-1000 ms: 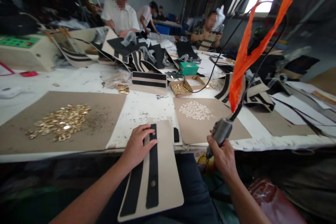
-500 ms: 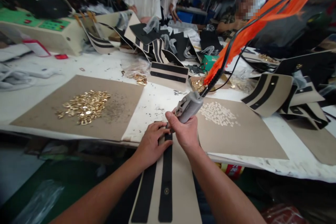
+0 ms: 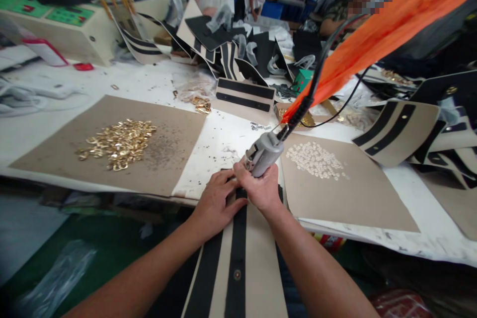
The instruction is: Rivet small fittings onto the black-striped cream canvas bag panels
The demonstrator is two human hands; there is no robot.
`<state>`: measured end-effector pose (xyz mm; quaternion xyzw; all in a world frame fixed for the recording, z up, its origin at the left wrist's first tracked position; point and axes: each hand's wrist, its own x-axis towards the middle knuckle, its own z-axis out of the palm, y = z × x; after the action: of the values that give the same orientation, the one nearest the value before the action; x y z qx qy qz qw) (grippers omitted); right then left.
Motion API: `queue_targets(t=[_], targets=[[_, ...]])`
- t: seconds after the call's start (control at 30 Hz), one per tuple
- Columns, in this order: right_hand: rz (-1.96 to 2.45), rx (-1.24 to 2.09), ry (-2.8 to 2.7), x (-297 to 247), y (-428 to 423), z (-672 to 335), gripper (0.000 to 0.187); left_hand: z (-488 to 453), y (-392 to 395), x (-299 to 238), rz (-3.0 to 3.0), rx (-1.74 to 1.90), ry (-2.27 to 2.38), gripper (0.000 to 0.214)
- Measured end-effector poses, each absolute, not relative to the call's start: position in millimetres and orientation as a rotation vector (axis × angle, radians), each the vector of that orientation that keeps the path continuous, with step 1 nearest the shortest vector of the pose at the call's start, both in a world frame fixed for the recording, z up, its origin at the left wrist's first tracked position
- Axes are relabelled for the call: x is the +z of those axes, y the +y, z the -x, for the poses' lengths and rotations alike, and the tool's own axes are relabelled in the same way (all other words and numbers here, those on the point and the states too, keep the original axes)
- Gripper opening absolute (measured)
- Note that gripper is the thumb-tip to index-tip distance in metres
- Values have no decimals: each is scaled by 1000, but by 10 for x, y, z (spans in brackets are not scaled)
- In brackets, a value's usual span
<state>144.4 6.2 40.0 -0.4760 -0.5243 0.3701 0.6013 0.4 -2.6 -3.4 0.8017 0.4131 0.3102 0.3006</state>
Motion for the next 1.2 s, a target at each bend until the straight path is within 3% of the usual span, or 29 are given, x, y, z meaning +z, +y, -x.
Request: queue_targets(t=[0.2,0.4,0.6,0.97,1.07,1.2], targets=[[1124,934,-1327,367,77,-1464,22,-3,-11,-62,-2109,873,1064,41],[1054,988,-1367,386,96,-1455,15,-10,1,-24,-2078,893,1074,32],[977,1025,-1437,439,72,-1335,15,0,35,-169,-2081,924,1068,54],[950,977,-1432,732,40,-1107,8,72,115,-462,-2082,991,1262,57],[873,1056,-1410,781,97,-1077,20,79,154,-445,-2088,1005,1235,56],[969,1025,-1238,934,141,-1217,44,100,172,-361,-2151,1026,1188,35]])
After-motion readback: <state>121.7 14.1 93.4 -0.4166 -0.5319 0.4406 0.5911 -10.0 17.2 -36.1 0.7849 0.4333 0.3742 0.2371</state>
